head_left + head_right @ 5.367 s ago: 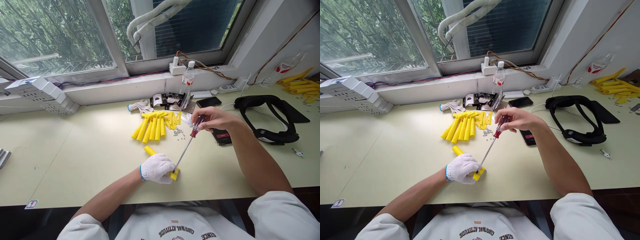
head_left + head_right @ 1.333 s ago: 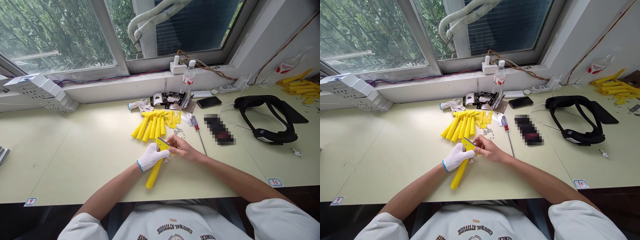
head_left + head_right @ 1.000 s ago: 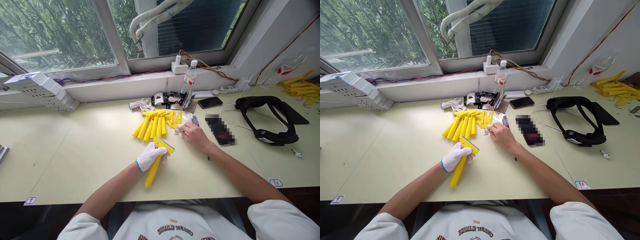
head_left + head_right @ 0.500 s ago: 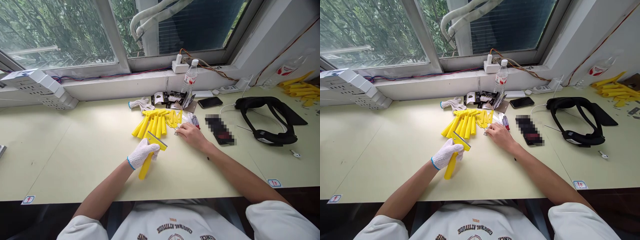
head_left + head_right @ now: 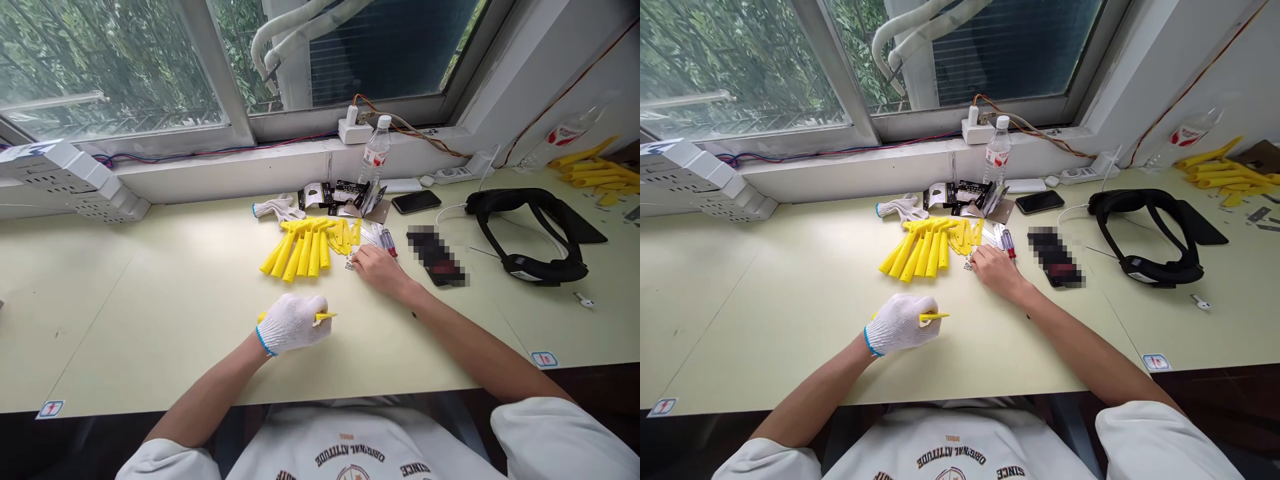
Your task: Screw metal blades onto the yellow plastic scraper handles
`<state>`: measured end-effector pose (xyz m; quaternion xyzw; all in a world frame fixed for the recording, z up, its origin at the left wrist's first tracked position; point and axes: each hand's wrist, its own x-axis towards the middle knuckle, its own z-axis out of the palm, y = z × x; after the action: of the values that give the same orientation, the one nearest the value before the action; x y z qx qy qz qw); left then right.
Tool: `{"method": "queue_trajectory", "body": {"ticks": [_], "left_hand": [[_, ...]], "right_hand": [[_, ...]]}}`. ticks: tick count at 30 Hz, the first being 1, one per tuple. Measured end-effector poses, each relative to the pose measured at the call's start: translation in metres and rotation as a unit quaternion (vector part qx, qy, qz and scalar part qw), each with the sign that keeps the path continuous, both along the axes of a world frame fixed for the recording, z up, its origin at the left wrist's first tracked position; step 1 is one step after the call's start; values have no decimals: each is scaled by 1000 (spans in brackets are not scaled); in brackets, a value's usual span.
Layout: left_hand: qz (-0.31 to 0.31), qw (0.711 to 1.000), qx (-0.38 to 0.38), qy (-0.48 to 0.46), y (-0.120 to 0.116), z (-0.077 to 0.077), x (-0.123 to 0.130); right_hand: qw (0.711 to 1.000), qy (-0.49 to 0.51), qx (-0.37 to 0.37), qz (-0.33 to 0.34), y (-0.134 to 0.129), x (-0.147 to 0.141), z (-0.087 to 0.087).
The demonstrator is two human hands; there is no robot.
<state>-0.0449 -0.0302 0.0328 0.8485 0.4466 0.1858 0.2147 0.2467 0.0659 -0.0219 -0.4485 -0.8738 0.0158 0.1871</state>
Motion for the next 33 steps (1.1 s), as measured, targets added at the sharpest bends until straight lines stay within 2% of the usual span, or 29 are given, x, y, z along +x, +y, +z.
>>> {"method": "queue_trajectory", "body": {"ticks": [3, 7, 16, 21, 24, 28, 31, 33], "left_hand": [[-25, 999, 10, 35, -1, -5, 1], [-41, 998, 23, 37, 1, -10, -2], [-101, 988, 85, 79, 6, -32, 2], [-97, 981, 135, 100, 1, -39, 10], [-125, 972, 163, 118, 0, -45, 10], [-168, 954, 223, 110, 1, -52, 6], [-179, 944, 260, 98, 1, -54, 2], [-187, 939, 269, 101, 2, -55, 0]], "right_hand": [[1000, -9, -1, -7, -1, -1, 1], [1000, -14, -2, -3, -4, -3, 3], [999, -45, 19, -9, -5, -7, 3], [998, -59, 28, -19, -3, -10, -2], [998, -55, 24, -36, -2, -12, -3], [998, -40, 5, -40, -5, -12, 7], [999, -17, -32, 4, -19, -12, 24], [987, 21, -133, 93, -32, -15, 34]]}}
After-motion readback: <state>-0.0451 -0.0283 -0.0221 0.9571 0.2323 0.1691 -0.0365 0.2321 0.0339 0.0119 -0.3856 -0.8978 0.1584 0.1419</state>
